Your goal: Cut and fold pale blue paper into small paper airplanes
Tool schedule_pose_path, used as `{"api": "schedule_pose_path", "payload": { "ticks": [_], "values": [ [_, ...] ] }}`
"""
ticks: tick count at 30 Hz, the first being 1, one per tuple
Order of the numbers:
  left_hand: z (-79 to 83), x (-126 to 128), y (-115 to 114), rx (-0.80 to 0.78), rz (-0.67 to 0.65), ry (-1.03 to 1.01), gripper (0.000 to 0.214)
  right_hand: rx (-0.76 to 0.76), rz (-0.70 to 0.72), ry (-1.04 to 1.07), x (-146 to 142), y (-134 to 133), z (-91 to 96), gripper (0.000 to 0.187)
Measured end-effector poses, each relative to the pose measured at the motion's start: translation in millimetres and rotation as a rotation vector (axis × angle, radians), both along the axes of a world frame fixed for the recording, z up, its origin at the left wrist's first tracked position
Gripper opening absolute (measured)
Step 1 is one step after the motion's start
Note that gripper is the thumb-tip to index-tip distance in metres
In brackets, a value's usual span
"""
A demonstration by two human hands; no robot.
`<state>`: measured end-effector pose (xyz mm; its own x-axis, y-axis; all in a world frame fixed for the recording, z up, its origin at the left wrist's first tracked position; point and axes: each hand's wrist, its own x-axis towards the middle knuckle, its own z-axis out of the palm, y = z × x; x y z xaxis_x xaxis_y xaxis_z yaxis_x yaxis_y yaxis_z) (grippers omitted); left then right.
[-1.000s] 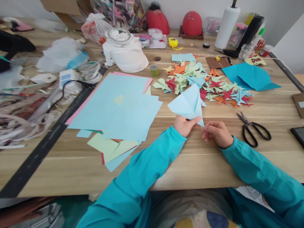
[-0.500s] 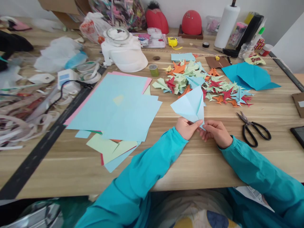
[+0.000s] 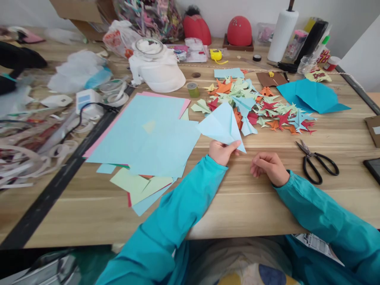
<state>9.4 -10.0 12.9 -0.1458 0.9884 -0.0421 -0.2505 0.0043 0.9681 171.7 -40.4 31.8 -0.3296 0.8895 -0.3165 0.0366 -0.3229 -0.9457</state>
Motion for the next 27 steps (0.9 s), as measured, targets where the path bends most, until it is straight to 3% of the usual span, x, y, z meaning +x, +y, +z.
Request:
{"api": "schedule_pose_path", "payload": {
  "ticks": [6,8,10,13,16,19,21,24,27],
  "values": [
    [4.8,12,-13,0.019,-0.178,0.086,0.029,0.082,0.034,-0.033,-2,0,-2.6,0.047],
    [1.4,12,-12,0.02,-0.147,0.084,0.028,0.116,0.069,-0.06,-2,-1,-3.4,0.048],
    [-4.7,10,-6,0.053,-0.035,0.046,0.027,0.135,0.097,-0.085,-2,-1,-3.4,0.048],
    [-12.9,5,3,0.072,0.063,-0.047,0.044,0.145,0.136,-0.097,-1,-2,-1.8,0.049],
    [-13.4,3,6,0.035,0.071,-0.091,0.054,0.124,0.158,-0.089,-1,-2,-0.4,0.049],
    [-8.3,2,3,-0.077,0.0,-0.075,0.047,0.128,0.158,-0.09,0,-2,-2.3,0.051],
    [-6.0,2,-1,-0.117,-0.068,-0.06,0.043,0.225,0.102,-0.094,2,-1,-5.8,0.047],
    [-7.3,4,-6,-0.075,-0.126,-0.087,0.042,0.5,-0.032,-0.12,5,2,-12.0,0.027],
    [-9.6,6,-8,-0.112,-0.221,-0.116,0.042,0.743,-0.026,-0.236,8,4,-14.2,0.023]
  ]
}}
